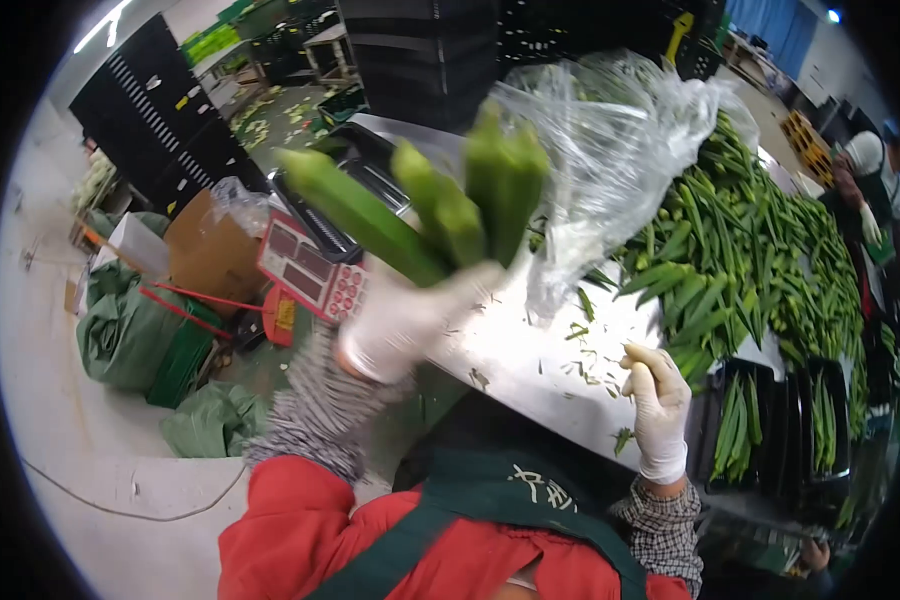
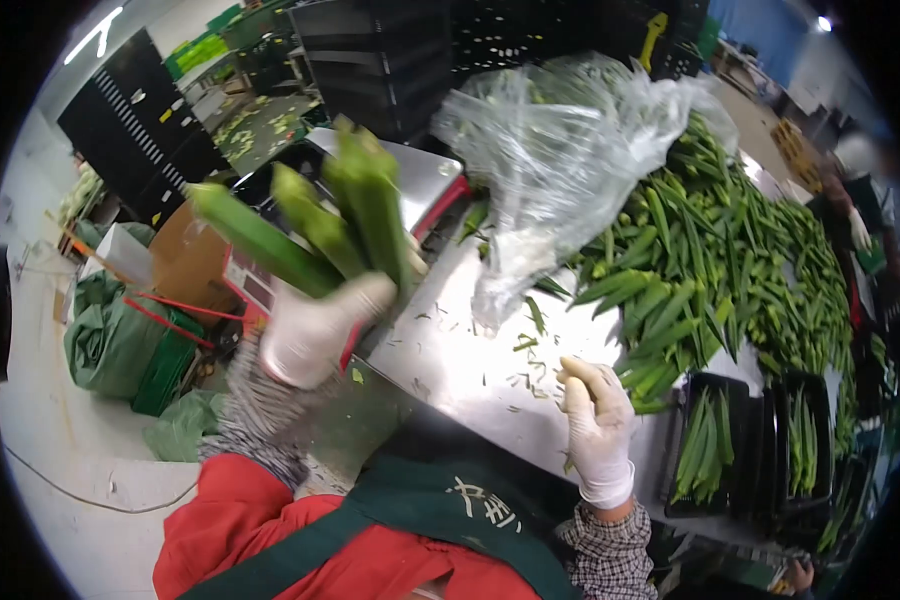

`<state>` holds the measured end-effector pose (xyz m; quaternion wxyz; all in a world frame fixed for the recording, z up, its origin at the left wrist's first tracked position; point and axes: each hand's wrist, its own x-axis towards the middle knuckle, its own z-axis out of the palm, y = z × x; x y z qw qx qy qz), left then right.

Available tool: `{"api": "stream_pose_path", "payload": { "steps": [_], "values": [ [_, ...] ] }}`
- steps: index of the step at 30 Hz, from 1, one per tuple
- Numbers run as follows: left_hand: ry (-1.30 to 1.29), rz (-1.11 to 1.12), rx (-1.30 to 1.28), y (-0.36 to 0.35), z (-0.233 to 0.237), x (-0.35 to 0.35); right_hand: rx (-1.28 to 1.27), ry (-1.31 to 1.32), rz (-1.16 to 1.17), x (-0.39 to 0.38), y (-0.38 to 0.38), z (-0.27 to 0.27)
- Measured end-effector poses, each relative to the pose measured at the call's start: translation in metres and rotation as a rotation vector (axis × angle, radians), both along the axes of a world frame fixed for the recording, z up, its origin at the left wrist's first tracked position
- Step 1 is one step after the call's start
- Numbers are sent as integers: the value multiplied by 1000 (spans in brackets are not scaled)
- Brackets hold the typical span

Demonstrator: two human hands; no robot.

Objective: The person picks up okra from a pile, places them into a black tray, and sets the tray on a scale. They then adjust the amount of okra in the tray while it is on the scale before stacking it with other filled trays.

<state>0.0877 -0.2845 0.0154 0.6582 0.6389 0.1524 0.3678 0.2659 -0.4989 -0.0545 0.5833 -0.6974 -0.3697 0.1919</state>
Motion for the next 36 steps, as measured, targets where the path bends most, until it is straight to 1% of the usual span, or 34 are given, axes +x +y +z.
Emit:
{"api": "stream_pose_path", "payload": {
  "steps": [1, 2, 3, 4, 5, 6, 8, 10, 11, 12, 14, 15, 16, 18, 21, 22, 24, 28, 34, 36],
  "values": [
    [22, 91, 100, 21, 16, -11, 13, 0, 20, 3, 0, 0],
    [64, 247, 362, 39, 30, -19, 26, 1, 33, 5, 2, 0],
    [91, 340, 626, 62, 38, -27, 14, 1, 33, 7, 4, 2],
    [123, 299, 744, 89, 41, -35, 1, 1, 27, 9, 5, 5],
    [127, 279, 859, 121, 35, -44, -15, 3, 16, 9, 6, 7],
    [239, 310, 1037, 146, 34, -56, -10, -10, 12, 10, 9, 9],
    [430, 290, 1454, 170, 41, -67, -3, -40, -16, 13, 17, 14],
    [603, 184, 1585, 185, 38, -68, 32, -173, -33, 19, 29, 21],
    [590, 106, 1629, 194, 31, -65, 50, -287, -63, 22, 37, 27],
    [702, 37, 1637, 202, 25, -64, 65, -403, -87, 28, 44, 33],
    [869, 44, 1679, 189, 33, -53, 101, -611, -172, 58, 57, 37],
    [943, 36, 1694, 193, 35, -53, 89, -636, -258, 77, 64, 39],
    [1036, 20, 1634, 182, 47, -51, 79, -662, -342, 100, 70, 40],
    [1082, 17, 1578, 163, 66, -51, -136, -771, -464, 157, 79, 28],
    [1007, -9, 1422, 137, 84, -61, -370, -803, -477, 202, 99, 22],
    [939, 5, 1385, 129, 83, -64, -399, -853, -478, 214, 109, 17],
    [852, 93, 1368, 113, 78, -68, -539, -988, -466, 225, 128, 12],
    [688, 91, 1314, 93, 60, -79, -812, -997, -453, 232, 159, 6],
    [669, 134, 1188, 77, 40, -86, -806, -997, -453, 234, 172, -5],
    [645, 123, 1181, 75, 35, -84, -837, -957, -477, 241, 172, -11]
  ]
}}
